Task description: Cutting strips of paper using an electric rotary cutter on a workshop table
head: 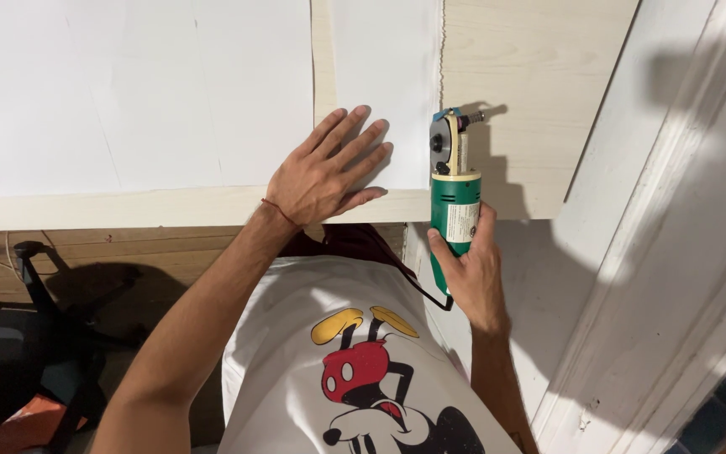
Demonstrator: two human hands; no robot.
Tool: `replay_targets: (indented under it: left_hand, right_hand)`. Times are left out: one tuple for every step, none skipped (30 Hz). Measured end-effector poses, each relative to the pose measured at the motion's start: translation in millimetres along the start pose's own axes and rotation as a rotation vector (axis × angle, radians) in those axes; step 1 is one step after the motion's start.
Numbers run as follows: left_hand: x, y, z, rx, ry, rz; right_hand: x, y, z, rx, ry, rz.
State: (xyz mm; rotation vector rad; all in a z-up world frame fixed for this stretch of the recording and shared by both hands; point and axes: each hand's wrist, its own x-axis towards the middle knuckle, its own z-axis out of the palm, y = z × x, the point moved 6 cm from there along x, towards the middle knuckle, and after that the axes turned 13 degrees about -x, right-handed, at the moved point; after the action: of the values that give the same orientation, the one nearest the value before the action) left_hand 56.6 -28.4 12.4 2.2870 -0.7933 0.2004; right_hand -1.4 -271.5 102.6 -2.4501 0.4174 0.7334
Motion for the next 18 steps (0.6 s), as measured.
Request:
replay_targets:
  left_hand:
    - [1,-1,1,-0.003,-0.002,-0.001]
    - [1,-1,1,-0.011,-0.002,-0.001]
    - [1,-1,1,-0.017,0.000,-0.003]
    - [1,-1,1,-0.018,-0.001,-0.005]
    - [1,-2,2,-0.021,-0.003,-0.008]
    - [1,-3,3,-0.025,-0.005,-0.010]
    - [1,-3,3,-0.026,-0.005,-0.011]
    - [1,-3,2,-0.026,-0.009,-0.015]
    - [2,-3,3,-0.027,-0.014,-0.020]
    - [2,-4,3,-0.030,-0.016,-0.021]
    - [3,-4,2,-0.029,-0.009,-0.017]
    - [4,-4,1,-0.028,-0.001,-0.013]
    - [5,-5,3,-0.032,-0.004,-0.014]
    - [5,-6,4,-0.037,-0.003,-0.014]
    - [5,-6,4,-0.038,0.004,-0.014]
    - [5,-6,3,-0.037,0.006,-0.015]
    - [5,-6,2,-0.042,0.008,-0.010]
    - [5,-7,2,-0.047,0.010,-0.005]
  right_hand:
    - [2,-1,0,-0.001,-0.001,0.004]
    - [3,-1,0,0.002,0.002,0.005]
    - [5,-2,0,0.005,0.004,0.004]
    - [5,-3,-1,0.004,0.002,0.005]
    - [6,-4,-1,0.003,0.003,0.005]
    - [7,-5,-1,0.003,0.005,0.006]
    - [8,-7,-2,0.002,0.005,0.007]
    - [9,-8,-2,0.003,0.007,0.006]
    - [11,-9,-2,0.003,0.007,0.007]
    - [13,-9,-3,0.003,0.006,0.010]
    - [14,-10,-4,0.002,0.008,0.007]
    - [16,-11,-5,0.001,0.010,0.004]
    - [19,-10,-5,0.001,0.008,0.009]
    - [22,-10,-4,0.006,0.005,0.013]
    - [24,-10,-5,0.011,0.004,0.011]
    - [24,-10,-6,0.009,0.004,0.009]
    - [25,-11,-7,0.010,0.006,0.011]
    - [27,-12,-7,0.011,0.008,0.012]
